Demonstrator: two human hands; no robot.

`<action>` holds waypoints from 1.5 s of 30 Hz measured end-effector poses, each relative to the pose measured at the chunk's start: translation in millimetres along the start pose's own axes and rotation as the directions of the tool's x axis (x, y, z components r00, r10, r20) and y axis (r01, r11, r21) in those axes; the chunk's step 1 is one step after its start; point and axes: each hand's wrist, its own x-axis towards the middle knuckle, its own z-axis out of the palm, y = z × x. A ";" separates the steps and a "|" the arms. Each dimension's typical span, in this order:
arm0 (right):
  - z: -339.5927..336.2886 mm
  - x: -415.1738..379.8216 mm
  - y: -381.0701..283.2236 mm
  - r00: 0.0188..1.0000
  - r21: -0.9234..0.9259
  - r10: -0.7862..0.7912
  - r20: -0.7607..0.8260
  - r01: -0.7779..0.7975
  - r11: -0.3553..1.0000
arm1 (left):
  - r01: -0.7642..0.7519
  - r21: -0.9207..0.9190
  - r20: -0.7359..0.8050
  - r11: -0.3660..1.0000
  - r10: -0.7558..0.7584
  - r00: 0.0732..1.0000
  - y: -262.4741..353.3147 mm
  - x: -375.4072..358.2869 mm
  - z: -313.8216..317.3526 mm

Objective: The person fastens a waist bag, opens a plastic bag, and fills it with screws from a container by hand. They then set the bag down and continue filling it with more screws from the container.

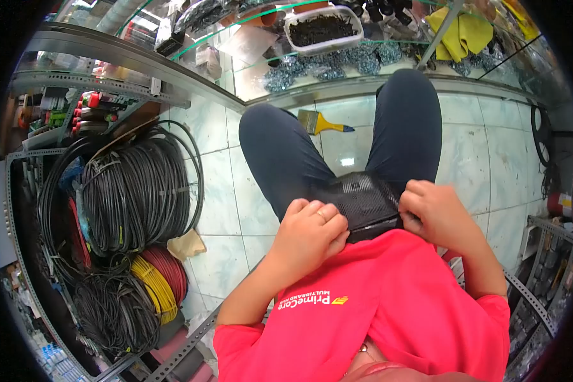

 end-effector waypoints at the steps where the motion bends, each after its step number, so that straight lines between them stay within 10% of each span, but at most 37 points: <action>1: 0.8 2.3 4.1 0.999 0.019 -0.024 -0.040 0.025 0.999 | -0.002 0.009 -0.011 1.000 0.002 1.000 -2.6 3.8 0.1; 15: 6.7 -18.9 -11.0 1.000 0.085 -0.030 0.004 0.029 0.996 | -0.012 -0.055 0.056 0.998 0.015 0.998 14.7 -19.9 -6.2; 21: 35.7 -3.3 16.2 0.973 0.093 0.007 -0.231 0.015 0.996 | 0.151 -0.119 -0.050 0.981 -0.158 0.986 -4.2 -23.7 -6.0; 31: 21.7 -9.4 5.3 0.936 0.428 0.290 -0.200 -0.183 0.885 | 0.332 -0.181 0.058 0.926 -0.327 0.943 -1.5 -66.2 -19.0; 38: 19.5 -42.2 32.7 0.909 0.085 0.374 0.183 -0.393 0.915 | 0.604 0.078 0.164 0.793 -0.608 0.777 -21.4 -103.8 -16.3; 43: 26.3 -43.6 28.0 0.877 0.159 0.408 0.256 -0.454 0.877 | 0.479 -0.126 -0.033 0.869 -0.487 0.873 -29.6 -101.8 10.6; 45: 26.8 -39.8 26.0 0.884 0.180 0.405 0.235 -0.449 0.875 | 0.566 -0.309 0.110 0.764 -0.562 0.820 -24.1 -99.8 6.6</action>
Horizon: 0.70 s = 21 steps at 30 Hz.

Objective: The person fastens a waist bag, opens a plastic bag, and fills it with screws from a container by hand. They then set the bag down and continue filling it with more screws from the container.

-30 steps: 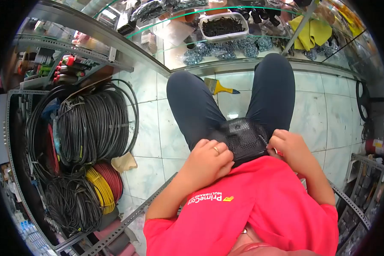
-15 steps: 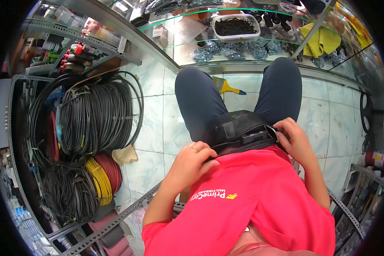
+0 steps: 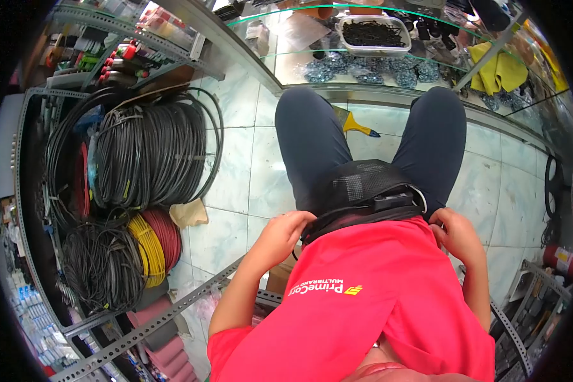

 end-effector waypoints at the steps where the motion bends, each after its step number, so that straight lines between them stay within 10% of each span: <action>1: -0.4 0.7 -0.9 1.000 0.001 0.012 -0.010 -0.012 1.000 | 0.120 -0.189 0.133 0.975 -0.096 0.986 3.5 -1.2 -2.3; 5: 2.5 4.0 3.5 1.000 -0.046 0.006 -0.007 -0.007 0.999 | 0.353 -0.347 0.387 0.869 -0.210 0.898 1.9 0.3 -7.5; 10: 10.5 7.9 9.0 1.000 -0.012 -0.020 -0.018 0.020 1.000 | 0.168 -0.289 0.168 0.942 -0.123 0.978 -0.1 22.8 8.4; 21: 27.1 21.9 17.6 0.995 0.069 0.018 -0.098 -0.011 0.998 | -0.127 -0.060 0.252 0.990 0.138 0.958 2.9 56.6 14.6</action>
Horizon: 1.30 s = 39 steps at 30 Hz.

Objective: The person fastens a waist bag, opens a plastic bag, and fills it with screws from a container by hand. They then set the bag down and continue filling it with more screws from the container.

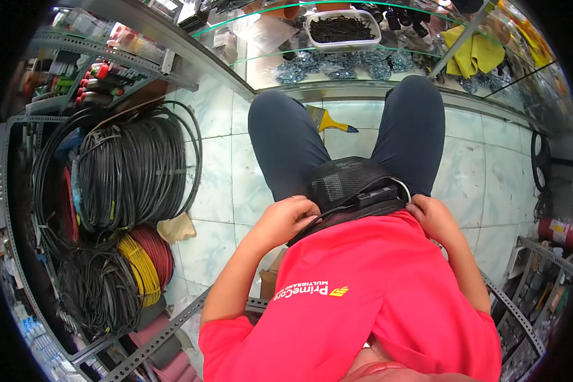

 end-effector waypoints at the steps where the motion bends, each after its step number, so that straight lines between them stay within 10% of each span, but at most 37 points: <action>1: 1.7 2.0 1.3 1.000 -0.033 0.005 -0.008 -0.005 0.999 | -0.024 0.044 0.019 0.999 0.023 1.000 2.1 0.4 -1.7; 11: 8.2 13.6 -1.5 0.992 0.400 0.099 -0.075 -0.061 0.915 | -0.047 0.326 -0.138 0.944 0.097 0.986 20.3 -19.7 -34.1; 25: -19.0 7.2 -24.5 0.925 0.206 -0.285 -0.251 0.339 0.918 | -0.151 0.386 -0.289 0.910 0.274 0.917 31.8 -31.7 -7.7; 39: -36.7 -40.4 -10.8 0.976 -0.017 -0.159 -0.149 0.158 0.987 | -0.243 0.289 -0.146 0.926 0.293 0.945 42.3 -17.2 -11.0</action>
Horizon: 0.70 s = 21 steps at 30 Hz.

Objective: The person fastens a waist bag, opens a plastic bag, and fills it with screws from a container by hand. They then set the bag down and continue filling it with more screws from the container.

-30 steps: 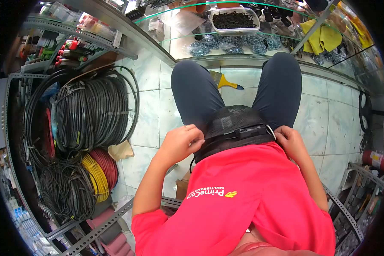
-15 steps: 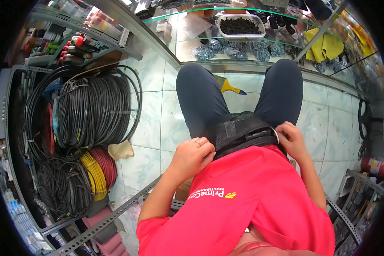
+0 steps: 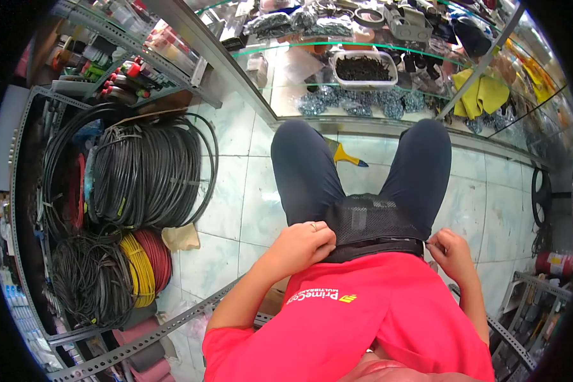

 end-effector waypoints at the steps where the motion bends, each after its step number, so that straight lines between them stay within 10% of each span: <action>1: 2.9 1.8 -0.3 0.999 0.064 0.038 -0.004 -0.038 0.997 | 0.034 -0.003 0.039 0.999 -0.033 0.999 -3.8 2.1 0.0; 8: -25.7 77.6 -19.8 0.980 0.129 -0.188 0.066 0.178 0.975 | 0.076 -0.035 0.232 0.996 -0.066 0.970 -52.9 55.3 -39.5; 14: -26.4 227.8 -18.8 0.927 0.072 -0.370 -0.062 0.374 0.925 | 0.200 -0.040 -0.427 0.979 -0.198 0.882 -174.7 204.7 -59.5; 21: -6.8 327.4 -22.4 0.892 0.347 -0.336 -0.301 0.431 0.833 | 0.406 0.153 -0.676 0.901 -0.204 0.708 -263.5 300.6 -33.7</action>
